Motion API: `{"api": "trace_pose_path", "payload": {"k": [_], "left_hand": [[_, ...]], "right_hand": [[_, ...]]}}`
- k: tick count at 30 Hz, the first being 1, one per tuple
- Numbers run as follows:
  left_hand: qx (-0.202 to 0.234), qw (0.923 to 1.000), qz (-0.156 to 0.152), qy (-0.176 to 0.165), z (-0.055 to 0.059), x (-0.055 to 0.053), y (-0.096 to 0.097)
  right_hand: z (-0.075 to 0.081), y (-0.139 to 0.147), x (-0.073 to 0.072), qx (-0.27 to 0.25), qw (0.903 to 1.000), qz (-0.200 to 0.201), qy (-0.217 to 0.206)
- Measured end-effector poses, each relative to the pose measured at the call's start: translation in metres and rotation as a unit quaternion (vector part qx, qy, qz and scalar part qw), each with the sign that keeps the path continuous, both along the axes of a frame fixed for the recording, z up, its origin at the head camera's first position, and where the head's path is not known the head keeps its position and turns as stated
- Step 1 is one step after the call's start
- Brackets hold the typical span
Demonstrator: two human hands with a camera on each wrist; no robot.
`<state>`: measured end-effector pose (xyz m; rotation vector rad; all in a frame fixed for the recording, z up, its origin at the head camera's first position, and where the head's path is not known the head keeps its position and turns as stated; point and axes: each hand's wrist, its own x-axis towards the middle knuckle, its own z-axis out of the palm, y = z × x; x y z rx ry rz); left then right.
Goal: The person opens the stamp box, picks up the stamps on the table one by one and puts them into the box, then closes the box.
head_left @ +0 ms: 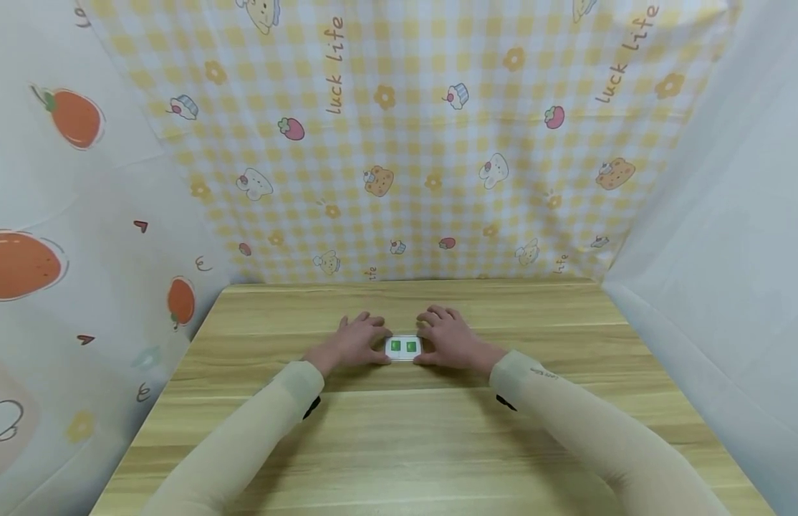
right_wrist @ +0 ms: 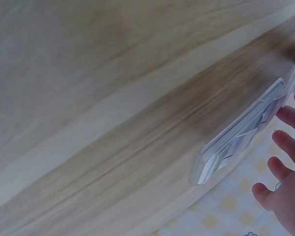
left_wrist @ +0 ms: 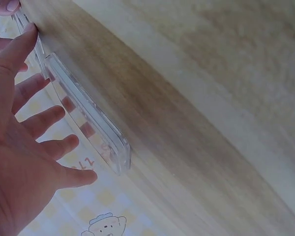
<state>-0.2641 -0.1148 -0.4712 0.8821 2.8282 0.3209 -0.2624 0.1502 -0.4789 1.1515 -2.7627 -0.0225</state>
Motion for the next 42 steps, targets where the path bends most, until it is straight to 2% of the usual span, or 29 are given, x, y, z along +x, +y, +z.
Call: {"api": "trace_pose_path", "payload": {"k": [14,19,24,31,33,38,42], "left_hand": [[-0.036,0.9991,-0.019,0.006,0.009,-0.001,0.007],[-0.032,0.999,-0.029,0.009,0.014,-0.002,0.006],[0.0,0.9997,-0.024,0.008,0.019,-0.005,0.008],[0.038,0.9972,-0.011,0.063,0.028,-0.014,0.021],[0.05,0.9963,-0.007,0.069,0.03,-0.016,0.027],[0.086,0.9947,0.004,0.056,0.034,-0.021,0.044],[0.108,0.9934,0.009,0.037,0.03,-0.03,0.057]], "right_hand": [[0.003,-0.004,0.001,-0.014,0.9993,-0.016,-0.032],[0.007,-0.007,0.0,-0.006,0.9985,-0.026,-0.048],[0.014,-0.008,-0.002,0.002,0.9975,-0.031,-0.064],[0.028,0.0,-0.007,-0.019,0.998,-0.025,-0.055],[0.031,0.005,-0.009,-0.034,0.998,-0.02,-0.05],[0.033,0.021,-0.015,-0.078,0.9946,-0.03,-0.062],[0.031,0.037,-0.023,-0.103,0.9885,-0.065,-0.09]]}}
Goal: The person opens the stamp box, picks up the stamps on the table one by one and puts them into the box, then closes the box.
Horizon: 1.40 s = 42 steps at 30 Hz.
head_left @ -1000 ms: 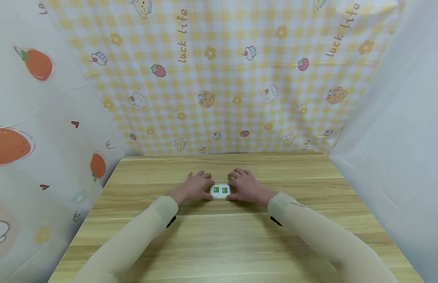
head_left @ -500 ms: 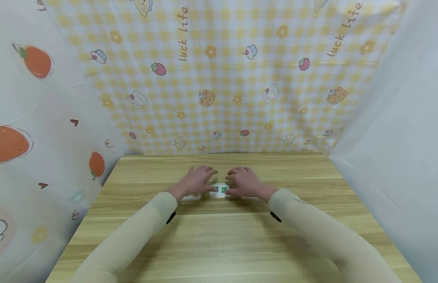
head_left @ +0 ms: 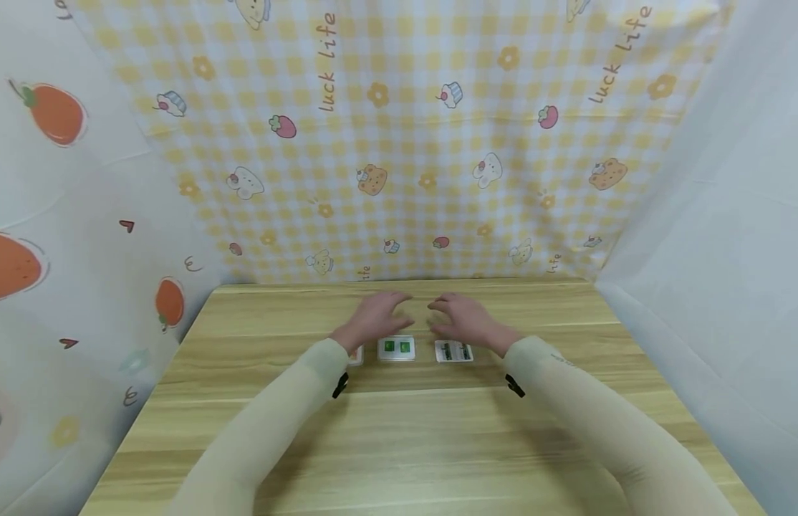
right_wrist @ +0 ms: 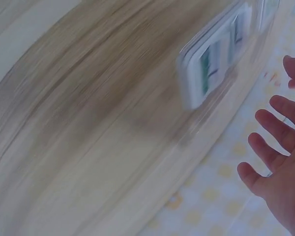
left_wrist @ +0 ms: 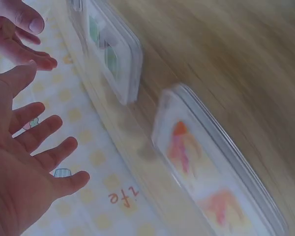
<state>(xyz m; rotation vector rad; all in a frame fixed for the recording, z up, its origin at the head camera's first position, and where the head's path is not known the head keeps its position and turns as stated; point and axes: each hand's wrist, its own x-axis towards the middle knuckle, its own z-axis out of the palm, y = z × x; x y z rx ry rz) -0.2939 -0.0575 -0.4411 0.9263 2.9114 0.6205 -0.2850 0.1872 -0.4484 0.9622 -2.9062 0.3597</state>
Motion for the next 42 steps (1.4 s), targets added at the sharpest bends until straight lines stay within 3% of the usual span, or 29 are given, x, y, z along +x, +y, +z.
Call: {"api": "trace_pose_path", "payload": {"k": [8,15,21,27,34,42], "left_hand": [[0.022,0.9992,-0.006,-0.034,-0.016,-0.022,0.027],[0.024,0.9976,0.007,-0.064,-0.026,-0.026,0.043],[0.006,0.9982,0.015,-0.058,-0.033,-0.027,0.056],[-0.006,0.9988,0.02,-0.044,-0.041,-0.028,0.065],[-0.03,0.9991,0.018,-0.025,-0.036,-0.026,0.069],[-0.04,0.9991,0.014,-0.004,-0.041,-0.031,0.071]], "right_hand": [[-0.008,0.038,-0.012,-0.051,0.9962,-0.056,-0.044],[-0.023,0.058,-0.019,-0.1,0.9882,-0.077,-0.088],[-0.034,0.062,-0.02,-0.126,0.9832,-0.075,-0.108],[-0.038,0.062,-0.021,-0.13,0.9848,-0.065,-0.096],[-0.042,0.063,-0.024,-0.126,0.9866,-0.071,-0.076],[-0.042,0.064,-0.023,-0.119,0.9879,-0.07,-0.071]]}}
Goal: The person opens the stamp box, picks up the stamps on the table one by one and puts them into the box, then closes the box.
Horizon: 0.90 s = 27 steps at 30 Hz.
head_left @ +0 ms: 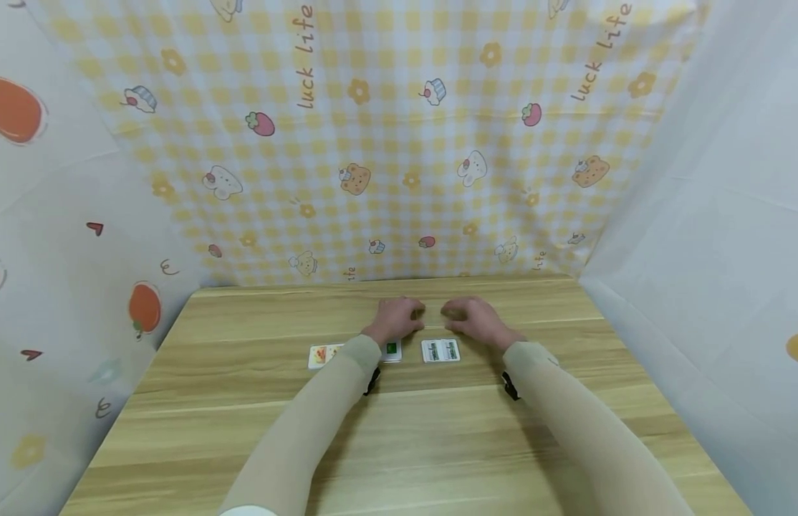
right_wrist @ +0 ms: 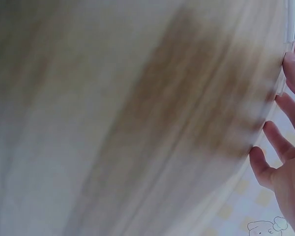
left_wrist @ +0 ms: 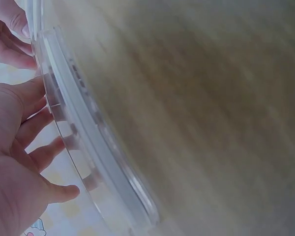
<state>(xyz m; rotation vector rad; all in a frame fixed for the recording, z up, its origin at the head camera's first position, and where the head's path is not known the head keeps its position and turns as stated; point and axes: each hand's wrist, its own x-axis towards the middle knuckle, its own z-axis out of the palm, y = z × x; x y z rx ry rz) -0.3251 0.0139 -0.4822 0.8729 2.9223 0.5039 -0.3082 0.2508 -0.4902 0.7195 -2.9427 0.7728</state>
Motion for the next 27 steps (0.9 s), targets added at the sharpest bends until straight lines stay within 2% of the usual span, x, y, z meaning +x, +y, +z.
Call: {"api": "trace_pose_path", "payload": {"k": [11,19,27], "left_hand": [[-0.017,0.9997,-0.008,0.012,0.0032,-0.0008,-0.0005],[-0.018,0.9996,-0.021,0.008,0.0039,0.0008,-0.0002],[-0.02,0.9994,-0.028,0.011,0.0067,0.002,-0.0011]], "right_hand": [[0.0004,-0.0029,0.0016,0.028,0.9994,0.007,0.019],[0.0006,-0.0012,0.0042,0.032,0.9994,0.008,0.012],[0.0065,-0.0005,0.0068,0.047,0.9978,0.021,0.04]]}}
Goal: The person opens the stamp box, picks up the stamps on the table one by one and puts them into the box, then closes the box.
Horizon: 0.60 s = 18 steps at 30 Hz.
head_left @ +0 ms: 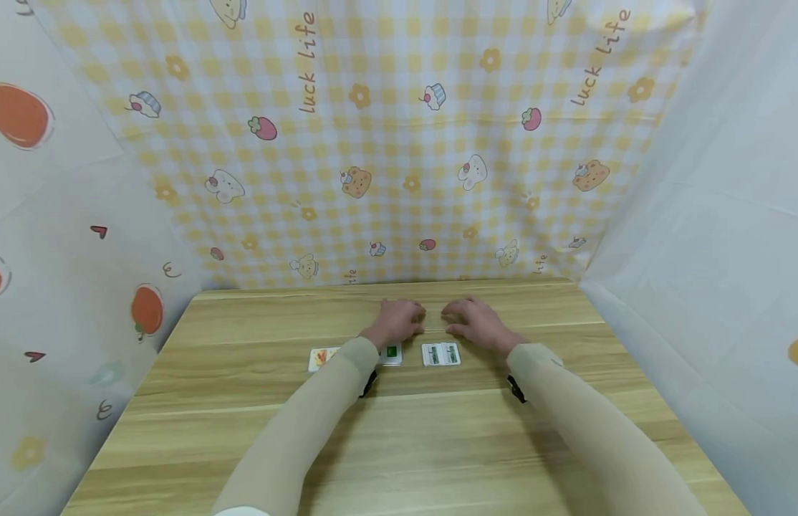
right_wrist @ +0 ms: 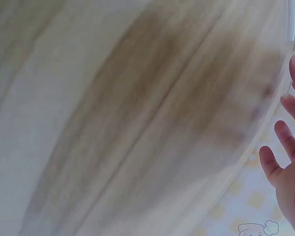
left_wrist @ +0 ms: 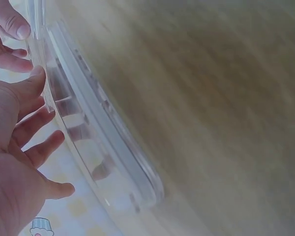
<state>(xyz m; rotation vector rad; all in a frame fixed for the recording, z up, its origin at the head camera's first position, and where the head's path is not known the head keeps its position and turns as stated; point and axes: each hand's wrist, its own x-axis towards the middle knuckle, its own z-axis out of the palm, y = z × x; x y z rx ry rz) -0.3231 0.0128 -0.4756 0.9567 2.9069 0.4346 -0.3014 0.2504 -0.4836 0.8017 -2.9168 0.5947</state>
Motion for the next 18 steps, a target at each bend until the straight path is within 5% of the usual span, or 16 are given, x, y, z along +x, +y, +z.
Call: {"api": "trace_pose_path", "payload": {"k": [10,18], "left_hand": [[-0.004,0.9995,-0.024,0.018,0.0,0.001,-0.002],[-0.001,0.9989,-0.043,0.02,0.002,0.017,-0.006]], "right_hand": [[0.006,0.003,0.008,0.0,0.9998,0.013,0.016],[0.007,0.005,0.023,-0.006,0.9998,0.016,0.007]]}}
